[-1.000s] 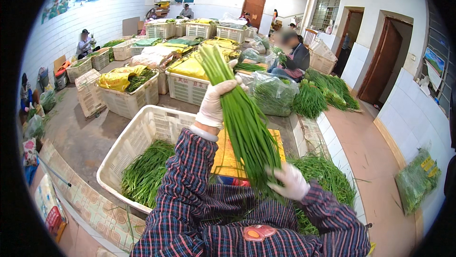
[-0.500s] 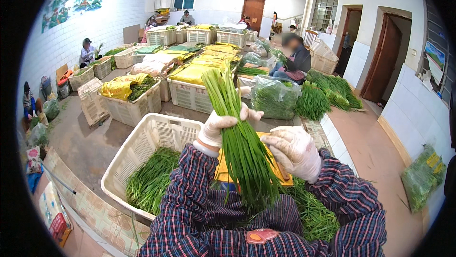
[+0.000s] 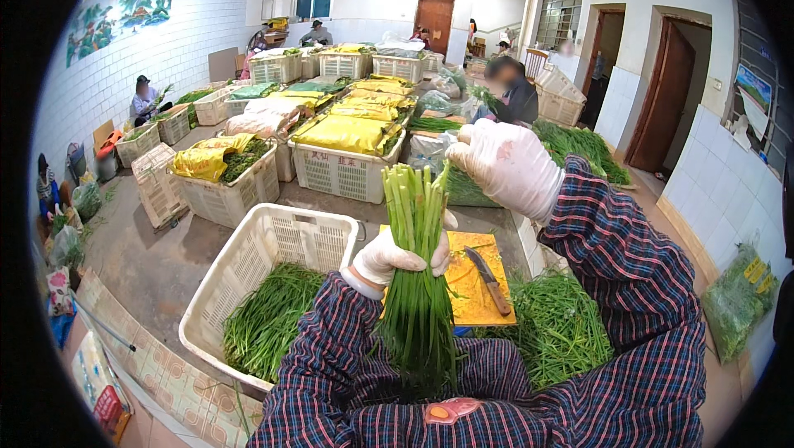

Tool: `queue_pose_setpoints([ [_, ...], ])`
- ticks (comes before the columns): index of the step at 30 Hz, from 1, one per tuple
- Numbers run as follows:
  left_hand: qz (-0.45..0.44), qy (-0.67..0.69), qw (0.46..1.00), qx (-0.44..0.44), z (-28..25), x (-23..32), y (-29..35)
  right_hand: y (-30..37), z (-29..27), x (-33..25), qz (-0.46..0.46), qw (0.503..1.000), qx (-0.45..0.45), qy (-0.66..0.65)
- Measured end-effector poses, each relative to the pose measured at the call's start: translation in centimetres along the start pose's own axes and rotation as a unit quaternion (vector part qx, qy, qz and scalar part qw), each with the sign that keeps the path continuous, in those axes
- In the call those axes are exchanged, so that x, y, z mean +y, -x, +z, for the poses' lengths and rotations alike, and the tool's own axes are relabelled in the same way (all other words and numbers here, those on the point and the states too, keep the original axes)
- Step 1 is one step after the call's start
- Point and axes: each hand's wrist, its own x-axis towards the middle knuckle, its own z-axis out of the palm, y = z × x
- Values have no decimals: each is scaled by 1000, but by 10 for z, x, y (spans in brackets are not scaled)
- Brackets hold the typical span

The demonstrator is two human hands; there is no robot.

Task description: The person sits on the floor and sorts green leafy vegetables from a white basket. They pick up bunches, align them, and place them on a yellow cutting board. The person then uses a knife to trim the ends of the vegetables and places the trimmed bunches back into the basket.

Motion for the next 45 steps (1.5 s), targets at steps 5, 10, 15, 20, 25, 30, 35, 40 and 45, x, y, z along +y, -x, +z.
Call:
queue_pose_setpoints([
  [5, -14, 13, 1000, 0, 4, -4, -3, 7, 21, -15, 106, 992, 55, -37],
  [10, -36, 11, 999, -16, 8, -9, -8, 10, 43, -26, 295, 893, 114, -321],
  [15, -36, -11, 999, -6, 5, -9, -8, 34, 33, -1, 131, 981, 36, -138],
  [20, -63, -19, 998, 4, 6, -10, -11, 42, -1, 4, -41, 995, -70, 52],
  [25, -82, -38, 996, -8, 11, -15, -15, 45, 8, 0, 20, 992, -25, 124],
  [30, -58, -62, 996, -6, 21, -11, -19, 31, 21, -13, 274, 947, 54, -159],
  [35, -95, -80, 991, -41, 39, -9, -29, 43, -9, 19, 364, 916, 23, -165],
  [40, -80, -67, 994, -45, 19, -18, -28, 79, -13, 23, 277, 943, 130, -133],
  [45, -81, -71, 993, -57, 25, -16, -29, 84, -45, 0, 275, 945, -170, 49],
])
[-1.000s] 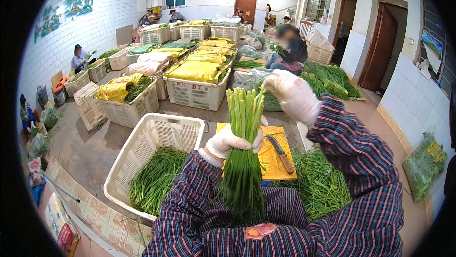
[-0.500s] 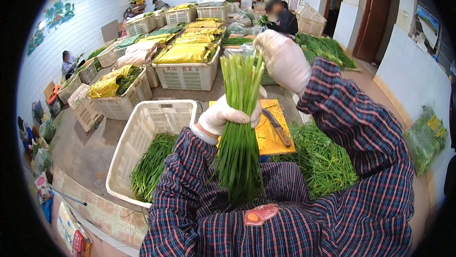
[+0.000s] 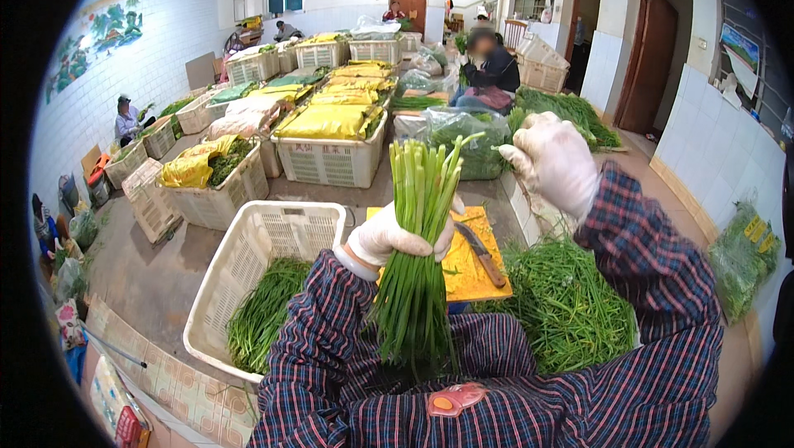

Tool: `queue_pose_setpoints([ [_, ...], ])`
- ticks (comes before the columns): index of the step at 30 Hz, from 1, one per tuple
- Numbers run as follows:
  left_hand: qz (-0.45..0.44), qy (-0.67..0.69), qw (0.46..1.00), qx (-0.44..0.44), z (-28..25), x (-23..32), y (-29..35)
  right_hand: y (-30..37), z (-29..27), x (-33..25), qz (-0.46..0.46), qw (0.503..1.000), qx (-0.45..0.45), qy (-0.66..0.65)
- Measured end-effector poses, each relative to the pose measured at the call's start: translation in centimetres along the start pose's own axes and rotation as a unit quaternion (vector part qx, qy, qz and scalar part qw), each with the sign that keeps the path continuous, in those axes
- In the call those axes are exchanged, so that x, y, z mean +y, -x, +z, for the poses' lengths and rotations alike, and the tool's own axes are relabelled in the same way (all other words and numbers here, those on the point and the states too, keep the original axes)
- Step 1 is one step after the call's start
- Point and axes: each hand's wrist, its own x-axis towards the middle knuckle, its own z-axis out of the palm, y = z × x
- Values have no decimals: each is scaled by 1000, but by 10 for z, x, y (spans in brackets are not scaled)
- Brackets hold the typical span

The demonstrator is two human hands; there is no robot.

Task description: The person sits on the floor and sorts green leafy vegetables from a white basket. They pick up bunches, align them, and place them on a yellow cutting board. The person then uses a knife to trim the ends of the vegetables and places the trimmed bunches back into the basket.

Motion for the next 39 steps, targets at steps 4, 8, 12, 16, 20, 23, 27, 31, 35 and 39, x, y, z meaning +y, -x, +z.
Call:
queue_pose_setpoints([
  [4, -14, 16, 1000, 3, 1, 7, 8, -8, -4, -20, -131, 957, 258, -10],
  [8, -13, 63, 998, -15, 6, -2, 4, -10, 13, -10, -212, 966, 125, -80],
  [12, -22, 60, 998, -14, 3, 0, 13, -12, -2, -18, -229, 972, 52, -4],
  [16, -32, 70, 996, -40, 3, -4, 10, -6, 3, -25, -223, 965, 138, -28],
  [20, -27, 80, 996, -36, 1, -5, 14, -7, 7, -32, -197, 976, 32, -83],
  [23, -35, 62, 997, -28, 0, -10, 15, -6, 6, -32, -198, 980, 4, -26],
  [27, -35, 49, 998, -32, 0, -9, 14, -4, 14, -34, -186, 980, 54, -37],
  [31, -47, 41, 997, -47, 2, -11, 15, -11, 29, -46, -78, 947, 143, -277],
  [35, -61, -19, 997, -33, 6, -10, 15, -27, 19, -12, 73, 828, 102, -546],
  [39, -11, -7, 998, 55, 14, 5, -9, 14, 45, 85, 15, 962, -229, -150],
])
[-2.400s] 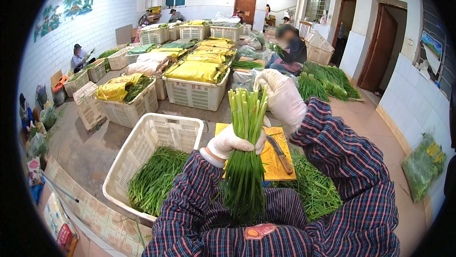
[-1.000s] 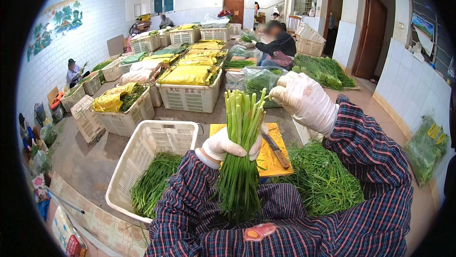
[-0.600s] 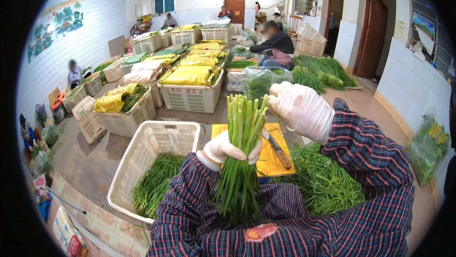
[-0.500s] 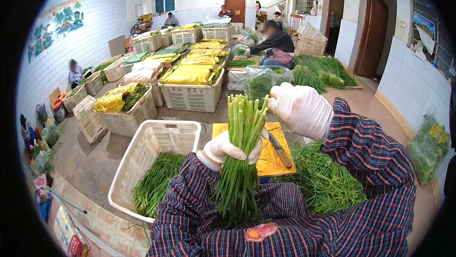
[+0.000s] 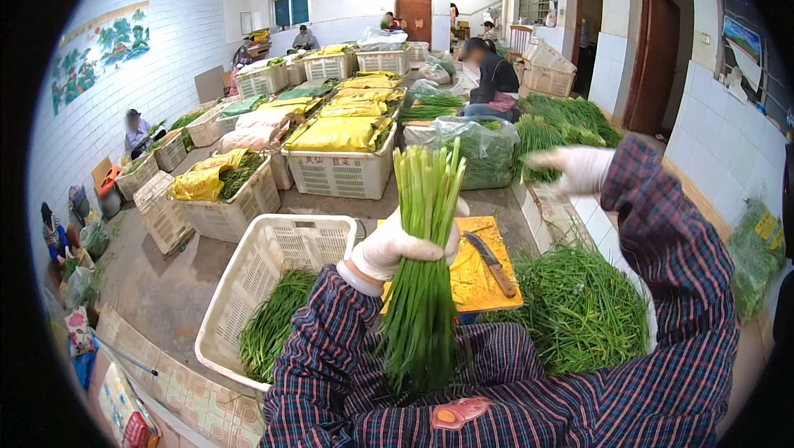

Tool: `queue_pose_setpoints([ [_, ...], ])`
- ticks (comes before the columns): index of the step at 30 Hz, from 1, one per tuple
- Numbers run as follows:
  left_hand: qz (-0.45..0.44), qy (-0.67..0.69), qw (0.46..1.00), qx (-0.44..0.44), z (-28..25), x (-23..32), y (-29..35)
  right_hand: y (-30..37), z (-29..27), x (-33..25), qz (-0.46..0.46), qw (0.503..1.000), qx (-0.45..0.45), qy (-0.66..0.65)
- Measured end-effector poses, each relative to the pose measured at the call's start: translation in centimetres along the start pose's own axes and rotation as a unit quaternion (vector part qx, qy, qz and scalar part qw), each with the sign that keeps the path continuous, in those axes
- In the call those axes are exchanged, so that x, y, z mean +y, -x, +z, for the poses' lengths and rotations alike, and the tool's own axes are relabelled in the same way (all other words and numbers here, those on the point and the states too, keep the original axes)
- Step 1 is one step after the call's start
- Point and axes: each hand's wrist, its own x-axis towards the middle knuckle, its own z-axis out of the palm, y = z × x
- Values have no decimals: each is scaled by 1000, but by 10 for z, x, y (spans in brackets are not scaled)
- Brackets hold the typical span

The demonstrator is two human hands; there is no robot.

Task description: The person sits on the floor and sorts green leafy vegetables from a white basket. They pick up bunches, align them, and place them on a yellow cutting board. The person then uses a knife to trim the ends of the vegetables and places the trimmed bunches back into the basket.

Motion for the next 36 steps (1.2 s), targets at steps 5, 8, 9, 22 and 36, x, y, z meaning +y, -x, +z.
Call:
queue_pose_setpoints([
  [5, 48, -137, 987, 70, -2, 34, -13, 20, -19, -92, -73, 940, 251, 221],
  [8, 62, -99, 989, 96, 9, 32, -21, 31, -28, -144, -283, 822, 348, 350],
  [9, 26, 14, 998, 60, 9, 34, -15, 24, -25, -150, -312, 821, 330, 346],
  [22, -86, -142, 981, -95, -39, 1, -58, -45, -15, -117, -389, 830, 174, 360],
  [36, 107, 402, 909, 26, 37, -85, -104, -97, -65, -113, -33, 873, 91, 478],
])
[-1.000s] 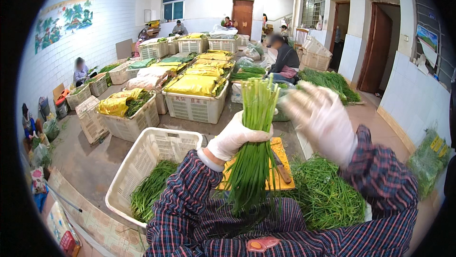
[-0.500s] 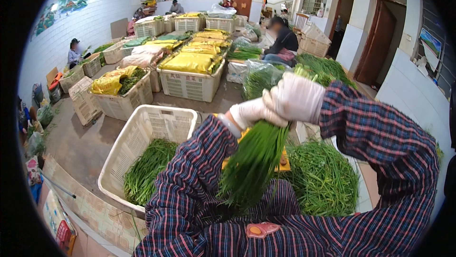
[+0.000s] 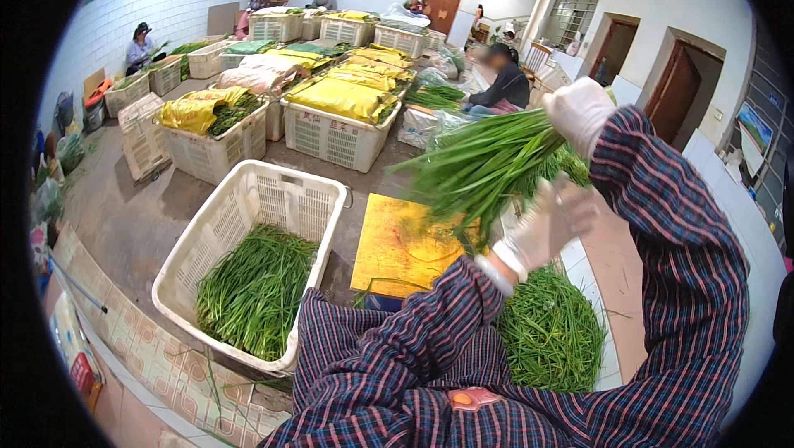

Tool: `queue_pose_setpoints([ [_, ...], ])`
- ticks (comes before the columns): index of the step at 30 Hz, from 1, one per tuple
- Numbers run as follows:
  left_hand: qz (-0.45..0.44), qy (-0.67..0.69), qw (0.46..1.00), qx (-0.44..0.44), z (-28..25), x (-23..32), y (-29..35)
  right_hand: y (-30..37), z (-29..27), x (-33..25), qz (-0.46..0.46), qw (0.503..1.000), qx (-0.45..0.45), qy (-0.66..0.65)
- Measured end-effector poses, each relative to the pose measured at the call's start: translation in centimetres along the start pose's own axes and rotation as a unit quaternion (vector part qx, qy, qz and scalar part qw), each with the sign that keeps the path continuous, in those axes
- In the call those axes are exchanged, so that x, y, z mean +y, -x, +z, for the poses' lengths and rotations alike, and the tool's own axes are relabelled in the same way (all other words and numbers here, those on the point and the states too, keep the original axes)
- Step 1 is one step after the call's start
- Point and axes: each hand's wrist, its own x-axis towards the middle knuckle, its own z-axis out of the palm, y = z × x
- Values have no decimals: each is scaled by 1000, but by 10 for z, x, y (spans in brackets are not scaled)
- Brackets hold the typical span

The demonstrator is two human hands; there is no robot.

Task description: The person sits on the floor and sorts green leafy vegetables from a white basket. They pick up bunches, align them, and place them on a yellow cutting board. The person then uses a knife to trim the ends of the vegetables and places the trimmed bunches back into the basket.

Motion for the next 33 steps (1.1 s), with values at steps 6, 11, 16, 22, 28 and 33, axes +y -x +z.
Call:
queue_pose_setpoints([
  [6, 232, 125, 958, 111, -60, 59, 9, 48, 65, -79, 100, 971, -30, -217],
  [11, 261, -22, 919, 295, -171, 71, 44, 105, 145, -191, 203, 857, -179, -439],
  [16, 195, -205, 857, 431, -222, 95, 74, 109, 163, -283, 249, 688, -291, -616],
  [22, 158, -399, 773, 467, -244, 153, 6, 52, 195, -294, 258, 471, -241, -809],
  [28, -2, -534, 716, 449, -246, 185, -75, -1, 227, -299, 347, 241, -257, -869],
  [33, -249, -690, 544, 407, -325, 187, -11, 23, 240, -372, 388, 10, -379, -840],
])
